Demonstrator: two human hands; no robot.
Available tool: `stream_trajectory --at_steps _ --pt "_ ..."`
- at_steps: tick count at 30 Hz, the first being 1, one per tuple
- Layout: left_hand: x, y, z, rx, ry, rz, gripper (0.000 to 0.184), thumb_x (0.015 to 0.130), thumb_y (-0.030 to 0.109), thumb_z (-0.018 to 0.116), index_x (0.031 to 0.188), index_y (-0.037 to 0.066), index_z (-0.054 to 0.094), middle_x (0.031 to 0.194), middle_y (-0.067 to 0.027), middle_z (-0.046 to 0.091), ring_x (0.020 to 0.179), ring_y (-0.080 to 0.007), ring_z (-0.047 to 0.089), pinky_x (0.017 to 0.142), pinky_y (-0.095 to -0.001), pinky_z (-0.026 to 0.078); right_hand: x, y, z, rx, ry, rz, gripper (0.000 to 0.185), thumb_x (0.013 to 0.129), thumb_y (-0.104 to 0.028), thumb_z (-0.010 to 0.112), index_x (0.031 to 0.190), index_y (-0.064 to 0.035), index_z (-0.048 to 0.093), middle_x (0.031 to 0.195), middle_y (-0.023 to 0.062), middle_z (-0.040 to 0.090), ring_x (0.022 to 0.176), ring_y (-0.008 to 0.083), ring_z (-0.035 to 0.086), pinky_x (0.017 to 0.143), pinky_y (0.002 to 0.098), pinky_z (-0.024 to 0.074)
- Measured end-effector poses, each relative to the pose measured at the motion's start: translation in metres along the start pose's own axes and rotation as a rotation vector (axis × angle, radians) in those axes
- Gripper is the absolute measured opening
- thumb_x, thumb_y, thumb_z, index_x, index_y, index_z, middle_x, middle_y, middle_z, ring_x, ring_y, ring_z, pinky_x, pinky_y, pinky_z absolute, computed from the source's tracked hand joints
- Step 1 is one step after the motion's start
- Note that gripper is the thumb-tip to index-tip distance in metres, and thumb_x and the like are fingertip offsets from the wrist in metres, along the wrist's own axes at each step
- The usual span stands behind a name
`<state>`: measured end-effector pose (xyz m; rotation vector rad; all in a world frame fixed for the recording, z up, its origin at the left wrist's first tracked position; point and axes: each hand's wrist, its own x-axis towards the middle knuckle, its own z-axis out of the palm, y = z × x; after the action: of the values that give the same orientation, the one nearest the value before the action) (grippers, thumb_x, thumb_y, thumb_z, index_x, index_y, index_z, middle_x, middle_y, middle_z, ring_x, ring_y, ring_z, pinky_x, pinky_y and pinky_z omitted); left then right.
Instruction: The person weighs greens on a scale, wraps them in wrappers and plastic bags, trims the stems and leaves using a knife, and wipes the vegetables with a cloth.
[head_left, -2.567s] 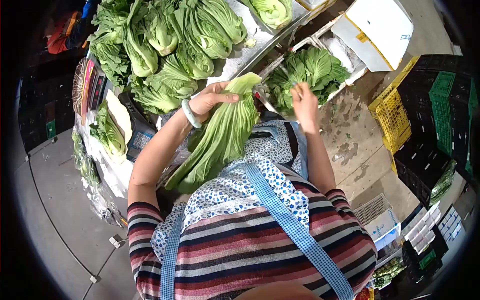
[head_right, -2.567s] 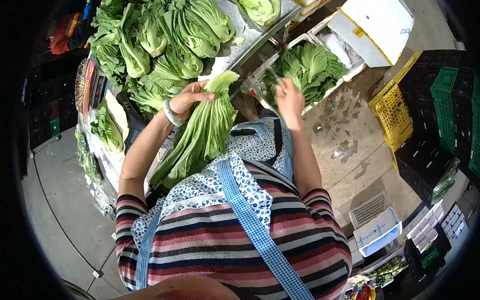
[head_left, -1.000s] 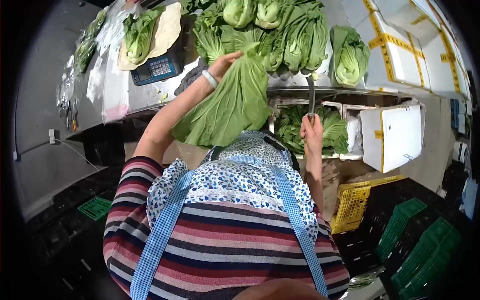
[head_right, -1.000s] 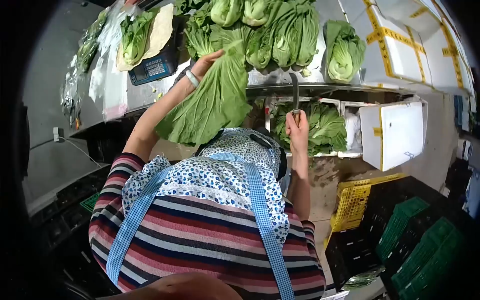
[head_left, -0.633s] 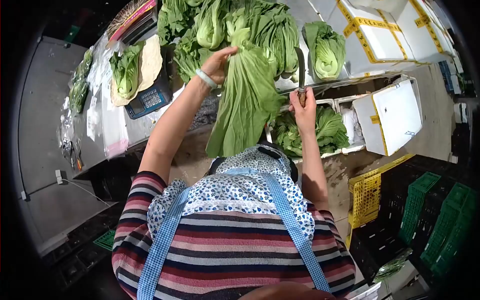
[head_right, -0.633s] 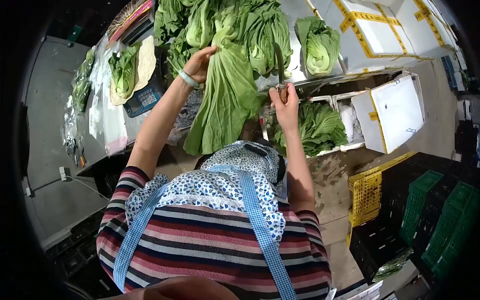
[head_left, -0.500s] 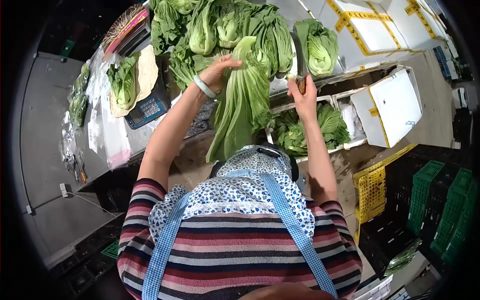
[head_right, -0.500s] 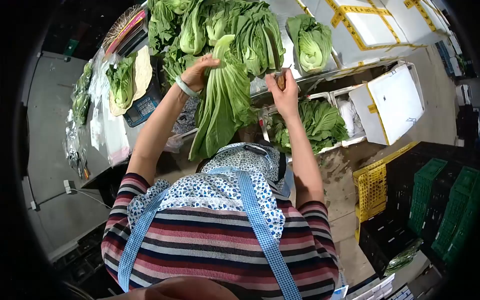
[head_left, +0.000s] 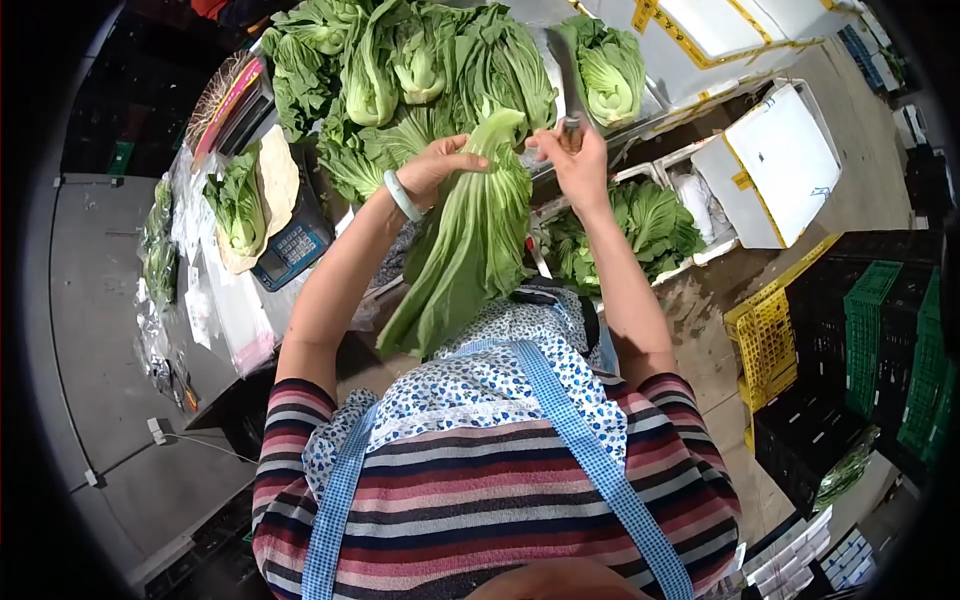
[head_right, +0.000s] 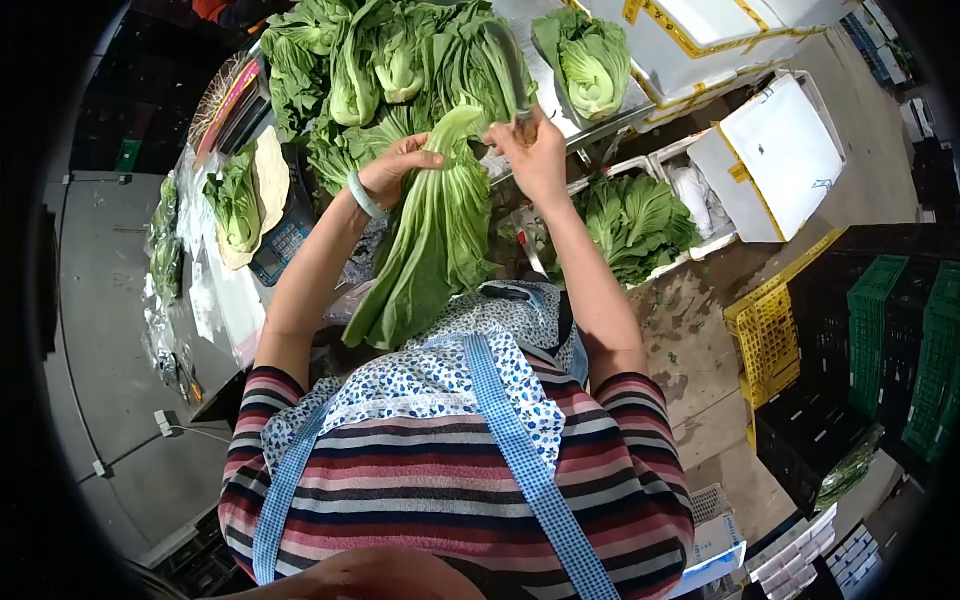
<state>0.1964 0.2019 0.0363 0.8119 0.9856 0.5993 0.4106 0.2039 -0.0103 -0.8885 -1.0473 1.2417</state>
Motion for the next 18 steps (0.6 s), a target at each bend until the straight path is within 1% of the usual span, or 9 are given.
stream_trajectory --at_steps 2,4,6,8,12,14,16,17,18 --pt "0.002 -0.003 0.0 -0.022 0.004 -0.056 0.043 0.078 0.009 0.073 0.116 0.006 0.055 0.097 -0.0029 0.066 0.084 -0.0108 0.065 0.079 -0.0259 0.053 0.001 0.003 -0.016 -0.231 0.004 0.002 0.021 0.085 -0.008 0.069 0.082 -0.0031 0.049 0.084 0.0093 0.068 0.071 0.0089 0.063 0.063 0.0252 0.0502" --pt "0.003 -0.002 0.008 0.072 0.056 0.07 0.043 0.077 0.01 0.075 0.115 0.006 0.055 0.093 -0.0028 0.067 0.082 -0.0107 0.064 0.076 -0.0255 0.053 -0.009 -0.014 -0.004 -0.398 -0.137 -0.017 0.026 0.085 -0.02 0.071 0.079 -0.0062 0.05 0.084 0.0075 0.067 0.069 0.0053 0.057 0.06 0.0229 0.0468" --pt "0.001 0.003 0.016 0.378 0.015 0.219 0.041 0.074 0.009 0.077 0.109 0.002 0.056 0.088 -0.0064 0.067 0.075 -0.0104 0.064 0.068 -0.0273 0.052 -0.013 -0.005 0.001 -0.266 -0.032 0.031 0.029 0.085 -0.027 0.072 0.08 -0.007 0.051 0.082 0.0051 0.065 0.064 0.0052 0.052 0.056 0.0212 0.0428" --pt "-0.009 0.005 0.031 0.988 0.173 0.589 0.037 0.075 0.013 0.076 0.103 0.0 0.056 0.081 -0.0046 0.066 0.071 -0.0118 0.063 0.062 -0.0292 0.05 -0.017 -0.016 -0.002 0.226 0.063 0.155 0.033 0.083 -0.032 0.073 0.083 -0.0084 0.051 0.081 0.0035 0.062 0.062 0.0063 0.05 0.054 0.0206 0.0398" --pt "-0.039 0.015 0.063 1.643 0.25 0.882 0.027 0.073 0.016 0.073 0.092 0.006 0.057 0.088 -0.0072 0.067 0.059 -0.0251 0.063 0.053 -0.0333 0.05 -0.042 -0.05 -0.006 0.435 -0.215 0.005 0.039 0.076 -0.023 0.08 0.085 -0.0082 0.045 0.114 0.0143 0.059 0.078 0.0079 0.058 0.064 0.0194 0.0482" --pt "-0.042 0.015 0.069 1.703 0.31 0.972 0.023 0.071 0.013 0.068 0.091 0.009 0.057 0.094 -0.0047 0.068 0.067 -0.0221 0.065 0.058 -0.0325 0.052 -0.052 -0.059 0.0 0.405 -0.145 0.024 0.043 0.071 -0.013 0.084 0.088 -0.0063 0.044 0.118 0.0164 0.059 0.09 0.0111 0.06 0.077 0.0237 0.0511" --pt "-0.042 0.019 0.07 1.842 0.351 1.287 0.021 0.069 0.013 0.065 0.089 0.012 0.058 0.103 -0.0044 0.067 0.076 -0.0199 0.065 0.064 -0.03 0.052 -0.059 -0.061 0.002 0.361 -0.137 0.03 0.041 0.071 -0.005 0.082 0.09 -0.0035 0.046 0.12 0.0179 0.058 0.095 0.0118 0.06 0.082 0.0253 0.0513" --pt "-0.043 0.011 0.065 1.884 0.388 1.24 0.024 0.069 0.013 0.063 0.093 0.014 0.06 0.113 -0.0059 0.063 0.091 -0.0197 0.063 0.08 -0.0338 0.049 -0.063 -0.064 0.007 0.265 -0.106 0.026 0.038 0.073 -0.003 0.079 0.092 -0.0019 0.046 0.122 0.0191 0.057 0.097 0.0122 0.06 0.083 0.0254 0.0511" --pt "-0.046 0.01 0.065 1.886 0.41 1.238 0.024 0.069 0.013 0.063 0.093 0.014 0.06 0.113 -0.0059 0.063 0.091 -0.0197 0.063 0.08 -0.0338 0.049 -0.067 -0.067 0.013 0.171 -0.078 0.018 0.035 0.075 0.0 0.077 0.093 -0.0002 0.047 0.123 0.0203 0.057 0.098 0.0126 0.06 0.084 0.0255 0.051"
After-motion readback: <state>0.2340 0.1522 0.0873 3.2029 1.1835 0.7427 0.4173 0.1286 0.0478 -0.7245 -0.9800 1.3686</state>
